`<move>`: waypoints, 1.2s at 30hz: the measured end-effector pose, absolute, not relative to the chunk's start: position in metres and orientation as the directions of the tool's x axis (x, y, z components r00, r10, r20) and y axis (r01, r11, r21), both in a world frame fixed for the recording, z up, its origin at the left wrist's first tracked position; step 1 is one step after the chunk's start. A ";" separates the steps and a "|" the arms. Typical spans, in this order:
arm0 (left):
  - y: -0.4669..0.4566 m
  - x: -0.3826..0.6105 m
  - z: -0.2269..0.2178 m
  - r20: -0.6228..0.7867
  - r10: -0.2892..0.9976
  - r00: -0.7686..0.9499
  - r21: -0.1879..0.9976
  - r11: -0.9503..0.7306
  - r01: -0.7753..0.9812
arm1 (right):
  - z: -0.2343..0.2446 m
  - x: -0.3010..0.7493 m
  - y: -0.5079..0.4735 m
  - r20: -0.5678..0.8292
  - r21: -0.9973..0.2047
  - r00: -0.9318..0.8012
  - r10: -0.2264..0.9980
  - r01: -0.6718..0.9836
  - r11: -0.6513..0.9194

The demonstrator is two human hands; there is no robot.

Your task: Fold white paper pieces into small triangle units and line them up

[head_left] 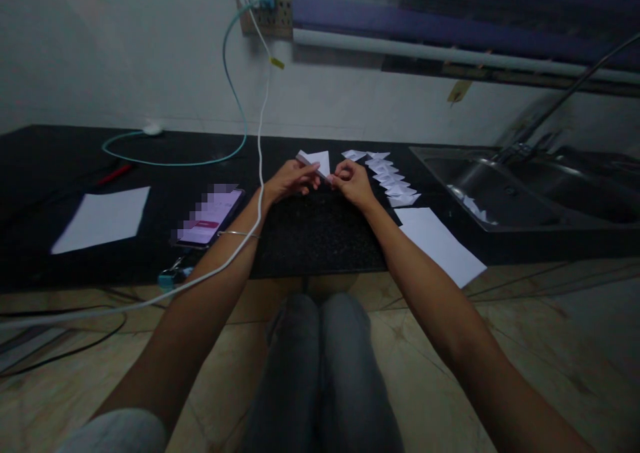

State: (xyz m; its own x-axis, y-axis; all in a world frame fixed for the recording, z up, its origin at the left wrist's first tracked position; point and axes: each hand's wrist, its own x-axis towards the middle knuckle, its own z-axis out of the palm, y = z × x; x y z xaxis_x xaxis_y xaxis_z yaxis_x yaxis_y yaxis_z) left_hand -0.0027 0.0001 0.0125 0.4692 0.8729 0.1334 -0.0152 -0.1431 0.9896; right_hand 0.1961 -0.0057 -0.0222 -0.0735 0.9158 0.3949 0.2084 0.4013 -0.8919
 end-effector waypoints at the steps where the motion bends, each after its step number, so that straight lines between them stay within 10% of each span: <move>1: 0.000 -0.002 0.012 0.140 0.875 0.463 0.986 -0.164 0.011 | -0.022 0.195 -0.006 0.395 -0.893 -0.079 0.915 0.199 0.403; 9: 0.004 0.000 0.012 0.259 0.929 0.264 0.959 -0.280 0.047 | -0.020 0.195 -0.003 0.379 -0.924 -0.022 0.925 0.040 0.379; 22: 0.002 0.009 0.012 0.304 0.931 0.203 0.941 -0.327 0.089 | -0.027 0.190 -0.006 0.562 -0.794 0.036 0.827 0.305 0.526; 36: 0.012 0.011 0.002 0.368 0.877 0.310 0.893 -0.426 0.144 | -0.019 0.190 -0.010 0.280 -0.959 -0.051 0.959 0.025 0.281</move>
State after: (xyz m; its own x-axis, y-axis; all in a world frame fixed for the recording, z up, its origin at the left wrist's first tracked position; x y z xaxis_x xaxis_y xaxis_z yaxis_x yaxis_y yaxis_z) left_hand 0.0109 0.0117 0.0016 0.3096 0.8768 0.3678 0.1440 -0.4256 0.8934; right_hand 0.1899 -0.0101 -0.0193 -0.0511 0.9587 0.2797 0.0251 0.2813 -0.9593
